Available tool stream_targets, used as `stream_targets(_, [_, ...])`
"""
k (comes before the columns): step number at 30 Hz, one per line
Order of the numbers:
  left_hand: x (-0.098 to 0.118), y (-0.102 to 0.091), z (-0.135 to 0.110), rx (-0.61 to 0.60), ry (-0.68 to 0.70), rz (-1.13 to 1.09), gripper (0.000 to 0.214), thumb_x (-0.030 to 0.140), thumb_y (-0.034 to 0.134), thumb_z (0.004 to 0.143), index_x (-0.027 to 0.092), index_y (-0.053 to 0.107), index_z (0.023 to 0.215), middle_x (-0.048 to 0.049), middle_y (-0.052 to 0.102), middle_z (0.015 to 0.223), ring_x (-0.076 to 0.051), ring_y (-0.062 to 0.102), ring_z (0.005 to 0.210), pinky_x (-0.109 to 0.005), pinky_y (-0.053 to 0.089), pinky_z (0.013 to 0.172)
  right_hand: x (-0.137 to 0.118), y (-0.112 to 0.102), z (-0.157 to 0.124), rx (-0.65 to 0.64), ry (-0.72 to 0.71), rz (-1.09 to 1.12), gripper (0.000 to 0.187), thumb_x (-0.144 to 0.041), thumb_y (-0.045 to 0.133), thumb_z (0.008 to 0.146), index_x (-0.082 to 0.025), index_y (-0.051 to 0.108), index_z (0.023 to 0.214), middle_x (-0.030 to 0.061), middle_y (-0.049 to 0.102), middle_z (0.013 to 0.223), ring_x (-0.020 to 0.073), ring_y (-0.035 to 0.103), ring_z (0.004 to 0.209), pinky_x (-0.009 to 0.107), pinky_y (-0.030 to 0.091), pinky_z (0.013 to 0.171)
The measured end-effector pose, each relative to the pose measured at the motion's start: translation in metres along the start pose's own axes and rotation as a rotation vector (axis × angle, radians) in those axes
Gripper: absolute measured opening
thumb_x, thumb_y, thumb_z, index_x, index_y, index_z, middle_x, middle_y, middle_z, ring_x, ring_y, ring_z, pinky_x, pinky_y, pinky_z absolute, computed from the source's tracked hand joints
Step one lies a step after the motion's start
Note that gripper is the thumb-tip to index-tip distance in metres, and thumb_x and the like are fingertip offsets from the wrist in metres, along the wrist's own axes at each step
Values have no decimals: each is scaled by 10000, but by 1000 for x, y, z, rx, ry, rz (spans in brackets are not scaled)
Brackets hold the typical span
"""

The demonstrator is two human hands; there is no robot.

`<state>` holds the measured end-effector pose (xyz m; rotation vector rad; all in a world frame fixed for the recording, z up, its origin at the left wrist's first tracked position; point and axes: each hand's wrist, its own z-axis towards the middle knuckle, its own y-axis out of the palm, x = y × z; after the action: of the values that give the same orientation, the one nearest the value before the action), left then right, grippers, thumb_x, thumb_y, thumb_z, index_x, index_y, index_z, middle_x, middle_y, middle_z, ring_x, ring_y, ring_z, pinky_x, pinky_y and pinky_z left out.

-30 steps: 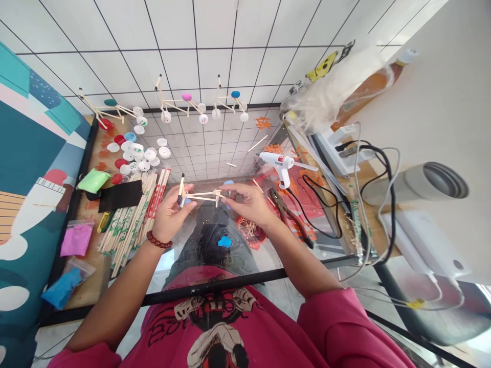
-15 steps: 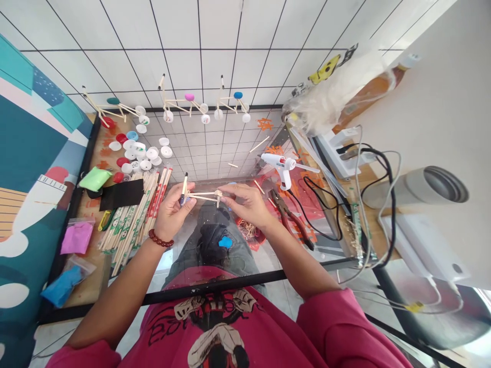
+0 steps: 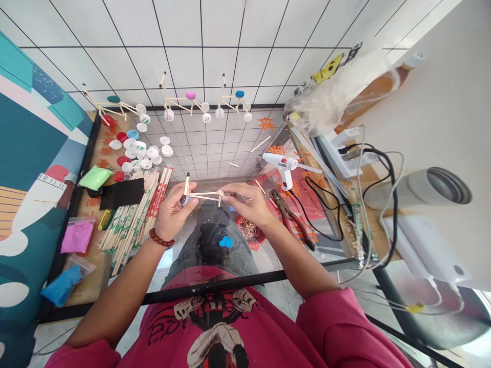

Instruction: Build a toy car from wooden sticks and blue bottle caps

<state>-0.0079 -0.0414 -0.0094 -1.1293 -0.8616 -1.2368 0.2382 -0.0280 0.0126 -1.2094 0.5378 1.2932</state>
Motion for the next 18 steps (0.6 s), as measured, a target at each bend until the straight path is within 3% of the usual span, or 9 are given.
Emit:
stream_targets(7, [2, 0, 0, -2, -21, 4, 393, 405, 763, 863, 248, 720, 1220, -79, 685, 1273, -238, 634, 1222, -405, 495, 1095, 3, 2, 0, 26, -48, -25, 177, -298, 697, 935, -249, 789, 1078, 48, 818, 1033, 174, 748, 877, 317, 577, 842])
stream_targets(13, [3, -2, -2, 4, -47, 21, 542, 387, 836, 783, 231, 679, 1278, -100, 662, 1310, -244, 638, 1213, -382, 530, 1047, 1, -9, -4, 83, -102, -91, 438, -328, 805, 828, -243, 732, 1252, 79, 776, 1159, 122, 622, 678, 318, 574, 745])
stream_targets(18, [-5, -5, -7, 43, -25, -53, 688, 381, 850, 763, 257, 591, 1388, -118, 603, 1441, -271, 579, 1347, -440, 455, 1170, 1, -27, -6, 171, -101, -71, 287, -266, 743, 858, -220, 769, 1140, 32, 769, 894, 123, 603, 657, 308, 550, 710])
